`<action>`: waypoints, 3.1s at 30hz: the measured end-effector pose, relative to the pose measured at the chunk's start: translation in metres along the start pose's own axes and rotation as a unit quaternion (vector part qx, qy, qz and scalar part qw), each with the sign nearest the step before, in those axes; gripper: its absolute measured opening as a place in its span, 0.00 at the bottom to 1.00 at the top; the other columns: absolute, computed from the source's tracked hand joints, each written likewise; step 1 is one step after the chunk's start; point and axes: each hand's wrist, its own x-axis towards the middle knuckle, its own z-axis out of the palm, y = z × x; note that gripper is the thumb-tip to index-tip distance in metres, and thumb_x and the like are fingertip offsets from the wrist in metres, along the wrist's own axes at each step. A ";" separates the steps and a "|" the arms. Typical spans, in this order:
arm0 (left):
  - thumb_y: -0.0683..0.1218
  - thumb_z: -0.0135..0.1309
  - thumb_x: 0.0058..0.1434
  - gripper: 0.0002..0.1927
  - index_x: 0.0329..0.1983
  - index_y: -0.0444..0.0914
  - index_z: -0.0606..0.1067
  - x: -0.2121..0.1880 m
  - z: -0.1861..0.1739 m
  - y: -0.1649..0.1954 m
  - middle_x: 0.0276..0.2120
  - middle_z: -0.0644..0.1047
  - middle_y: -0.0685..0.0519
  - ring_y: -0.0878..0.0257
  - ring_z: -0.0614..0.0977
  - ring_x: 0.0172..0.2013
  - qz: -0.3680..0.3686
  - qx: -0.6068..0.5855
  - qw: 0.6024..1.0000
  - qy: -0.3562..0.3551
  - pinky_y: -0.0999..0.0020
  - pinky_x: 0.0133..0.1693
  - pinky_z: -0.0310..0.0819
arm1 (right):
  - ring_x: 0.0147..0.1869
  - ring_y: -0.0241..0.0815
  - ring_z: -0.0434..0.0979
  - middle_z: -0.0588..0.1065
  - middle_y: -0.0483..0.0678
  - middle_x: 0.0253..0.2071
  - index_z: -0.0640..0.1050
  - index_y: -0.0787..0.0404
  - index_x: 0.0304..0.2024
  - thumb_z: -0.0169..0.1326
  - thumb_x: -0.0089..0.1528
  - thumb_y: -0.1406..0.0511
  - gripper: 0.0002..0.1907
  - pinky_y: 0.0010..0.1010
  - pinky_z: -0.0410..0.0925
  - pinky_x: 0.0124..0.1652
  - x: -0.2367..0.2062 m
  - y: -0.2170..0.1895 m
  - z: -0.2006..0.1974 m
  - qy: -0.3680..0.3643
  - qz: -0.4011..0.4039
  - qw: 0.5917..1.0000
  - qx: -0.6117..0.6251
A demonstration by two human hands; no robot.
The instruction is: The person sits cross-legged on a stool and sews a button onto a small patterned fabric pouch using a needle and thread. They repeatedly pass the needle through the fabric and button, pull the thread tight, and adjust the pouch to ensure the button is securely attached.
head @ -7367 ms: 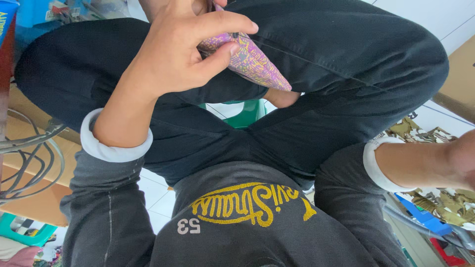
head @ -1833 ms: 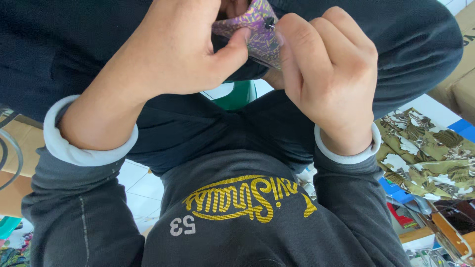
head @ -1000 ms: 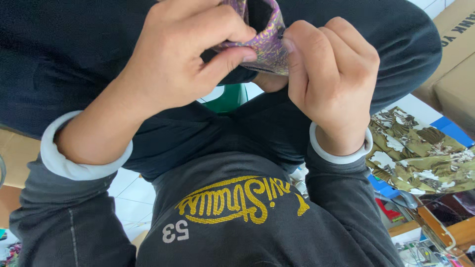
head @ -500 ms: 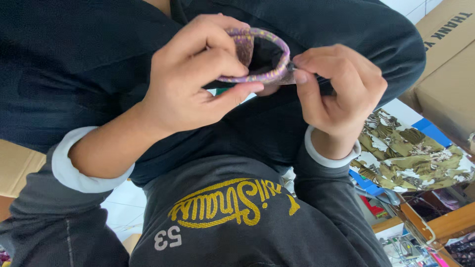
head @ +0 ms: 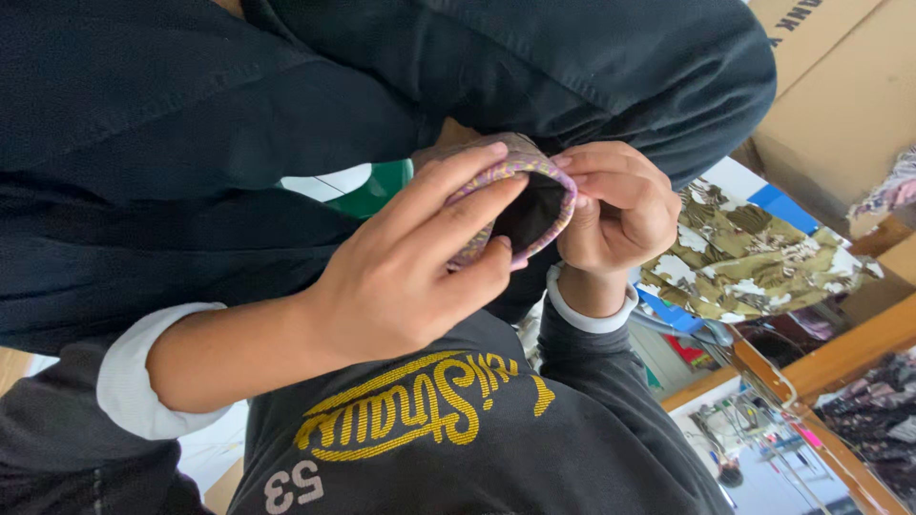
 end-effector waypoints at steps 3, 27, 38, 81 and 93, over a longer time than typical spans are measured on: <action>0.40 0.61 0.66 0.06 0.39 0.30 0.79 -0.008 0.012 0.001 0.58 0.74 0.35 0.41 0.70 0.64 -0.007 -0.005 1.000 0.003 0.45 0.58 0.69 | 0.40 0.54 0.83 0.78 0.61 0.35 0.71 0.69 0.36 0.57 0.68 0.70 0.09 0.35 0.76 0.37 -0.013 0.007 -0.002 0.001 0.008 1.000 0.021; 0.42 0.57 0.69 0.06 0.44 0.33 0.80 -0.015 0.025 -0.001 0.69 0.66 0.34 0.39 0.65 0.71 -0.039 -0.025 0.999 -0.015 0.43 0.70 0.64 | 0.38 0.49 0.81 0.77 0.57 0.35 0.76 0.71 0.33 0.63 0.65 0.69 0.11 0.32 0.73 0.38 -0.018 0.023 0.003 -0.001 0.064 0.993 0.099; 0.42 0.57 0.69 0.06 0.42 0.33 0.78 -0.012 0.018 -0.006 0.68 0.67 0.34 0.37 0.65 0.71 -0.030 -0.013 0.999 -0.011 0.42 0.69 0.65 | 0.41 0.46 0.81 0.79 0.56 0.38 0.76 0.70 0.35 0.63 0.64 0.68 0.11 0.31 0.74 0.43 -0.017 0.024 0.002 0.021 0.117 0.980 0.161; 0.40 0.77 0.62 0.49 0.71 0.38 0.50 -0.024 0.057 -0.002 0.69 0.53 0.35 0.45 0.71 0.66 -0.024 -0.141 0.986 0.081 0.59 0.68 0.71 | 0.45 0.38 0.77 0.77 0.53 0.43 0.77 0.70 0.42 0.61 0.66 0.77 0.05 0.26 0.70 0.46 -0.042 0.042 0.004 -0.068 0.236 0.900 0.361; 0.38 0.78 0.52 0.52 0.70 0.38 0.52 -0.029 0.067 0.000 0.71 0.54 0.38 0.44 0.71 0.66 -0.055 -0.132 0.988 0.064 0.59 0.63 0.74 | 0.57 0.49 0.84 0.75 0.60 0.55 0.78 0.68 0.43 0.49 0.59 0.83 0.14 0.34 0.77 0.55 0.003 -0.028 -0.051 -0.204 0.136 0.963 0.109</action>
